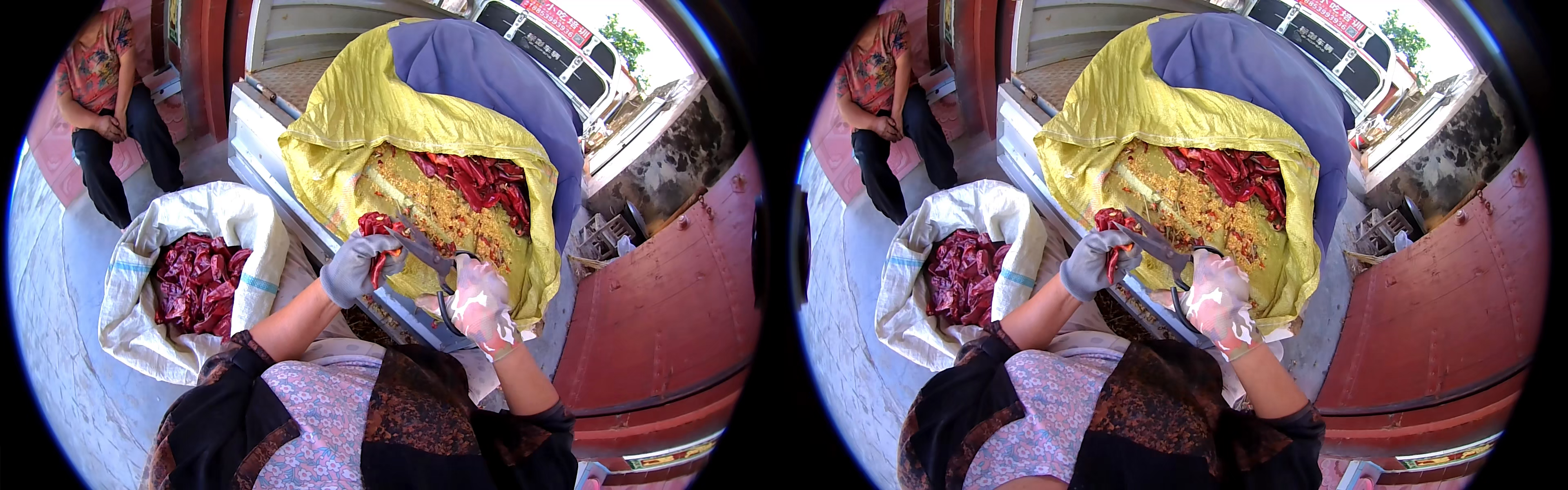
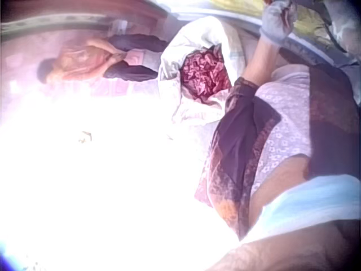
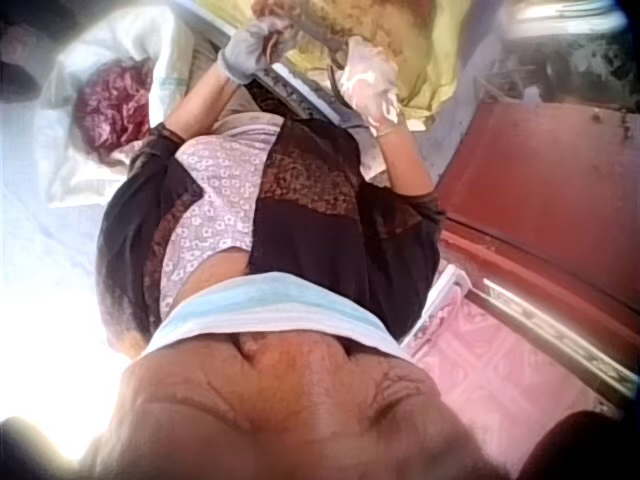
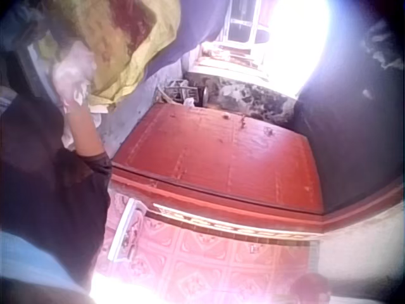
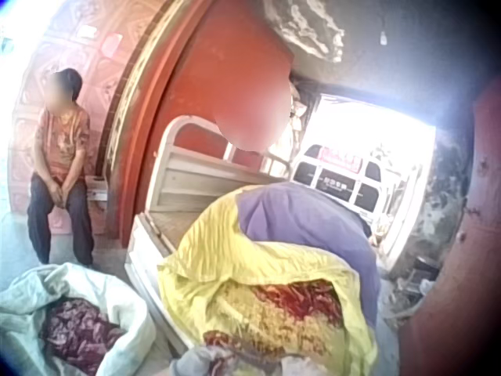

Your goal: The person picks up red peppers from a large yellow bag, trims the stems using scissors, and places the trimmed peppers into a white bag.

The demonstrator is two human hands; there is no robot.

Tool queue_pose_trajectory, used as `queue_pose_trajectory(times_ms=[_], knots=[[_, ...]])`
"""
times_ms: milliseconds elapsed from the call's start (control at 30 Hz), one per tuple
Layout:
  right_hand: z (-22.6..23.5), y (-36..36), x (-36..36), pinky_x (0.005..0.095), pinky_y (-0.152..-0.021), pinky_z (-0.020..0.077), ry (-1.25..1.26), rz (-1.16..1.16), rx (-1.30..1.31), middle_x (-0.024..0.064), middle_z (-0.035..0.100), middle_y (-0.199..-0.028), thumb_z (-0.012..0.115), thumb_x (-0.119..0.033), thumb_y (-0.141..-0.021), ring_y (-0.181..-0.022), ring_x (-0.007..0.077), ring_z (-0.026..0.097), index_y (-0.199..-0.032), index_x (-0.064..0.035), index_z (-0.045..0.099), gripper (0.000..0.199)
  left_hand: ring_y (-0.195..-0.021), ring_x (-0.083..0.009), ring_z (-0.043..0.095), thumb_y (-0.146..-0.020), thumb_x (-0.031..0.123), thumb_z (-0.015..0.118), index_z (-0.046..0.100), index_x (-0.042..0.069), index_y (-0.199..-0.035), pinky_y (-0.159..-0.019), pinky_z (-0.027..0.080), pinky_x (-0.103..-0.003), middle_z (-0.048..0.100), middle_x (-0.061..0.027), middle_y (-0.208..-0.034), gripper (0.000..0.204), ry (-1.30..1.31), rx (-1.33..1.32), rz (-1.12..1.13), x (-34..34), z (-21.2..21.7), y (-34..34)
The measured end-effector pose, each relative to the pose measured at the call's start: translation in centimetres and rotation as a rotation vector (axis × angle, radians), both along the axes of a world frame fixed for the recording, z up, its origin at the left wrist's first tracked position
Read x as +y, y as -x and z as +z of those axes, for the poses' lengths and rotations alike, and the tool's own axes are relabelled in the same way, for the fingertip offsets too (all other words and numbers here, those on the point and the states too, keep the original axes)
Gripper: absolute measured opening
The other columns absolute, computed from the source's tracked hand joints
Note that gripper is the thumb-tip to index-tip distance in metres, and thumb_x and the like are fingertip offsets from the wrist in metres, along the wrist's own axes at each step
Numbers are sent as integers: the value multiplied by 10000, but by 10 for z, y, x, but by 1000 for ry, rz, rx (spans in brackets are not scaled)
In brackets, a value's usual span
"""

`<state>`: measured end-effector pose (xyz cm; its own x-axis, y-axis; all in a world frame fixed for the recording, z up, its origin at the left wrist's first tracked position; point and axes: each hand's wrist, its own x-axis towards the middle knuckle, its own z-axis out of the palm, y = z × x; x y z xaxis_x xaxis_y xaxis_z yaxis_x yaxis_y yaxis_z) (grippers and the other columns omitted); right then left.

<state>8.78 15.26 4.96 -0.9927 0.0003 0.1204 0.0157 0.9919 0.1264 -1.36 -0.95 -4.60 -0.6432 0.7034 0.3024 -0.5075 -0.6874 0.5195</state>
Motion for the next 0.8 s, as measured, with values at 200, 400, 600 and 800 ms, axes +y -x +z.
queue_pose_trajectory(times_ms=[200,400,600,800], knots=[[-11,2,4,364,-577,483,35,56,4,127,553,-630,685,-685,-549,-610,306,593,-770,-64,513,681,-566,-148,384,-824,128,520,500,1,-702,-557,321,-280,449,-54,-622,177,86,-28,88,-4,-5,-4],[0,7,-9,420,-623,487,75,-8,-157,190,604,-704,655,-654,-630,-705,357,620,-819,-40,536,653,-559,-118,482,-834,25,529,541,-16,-877,-513,383,-233,541,-53,-708,61,60,-167,136,-9,-13,-4],[-23,2,-12,432,-588,487,153,13,-114,183,617,-670,626,-620,-692,-659,357,630,-812,-28,552,608,-532,-162,427,-793,87,549,515,3,-769,-538,351,-281,499,-75,-619,93,44,-172,6,-16,-23,-3],[-36,-7,-7,428,-553,478,139,53,-123,190,601,-623,607,-596,-730,-611,358,621,-791,-18,556,584,-525,-142,429,-800,86,559,513,12,-756,-508,349,-263,482,-57,-607,98,103,-199,26,-21,-31,-16]])
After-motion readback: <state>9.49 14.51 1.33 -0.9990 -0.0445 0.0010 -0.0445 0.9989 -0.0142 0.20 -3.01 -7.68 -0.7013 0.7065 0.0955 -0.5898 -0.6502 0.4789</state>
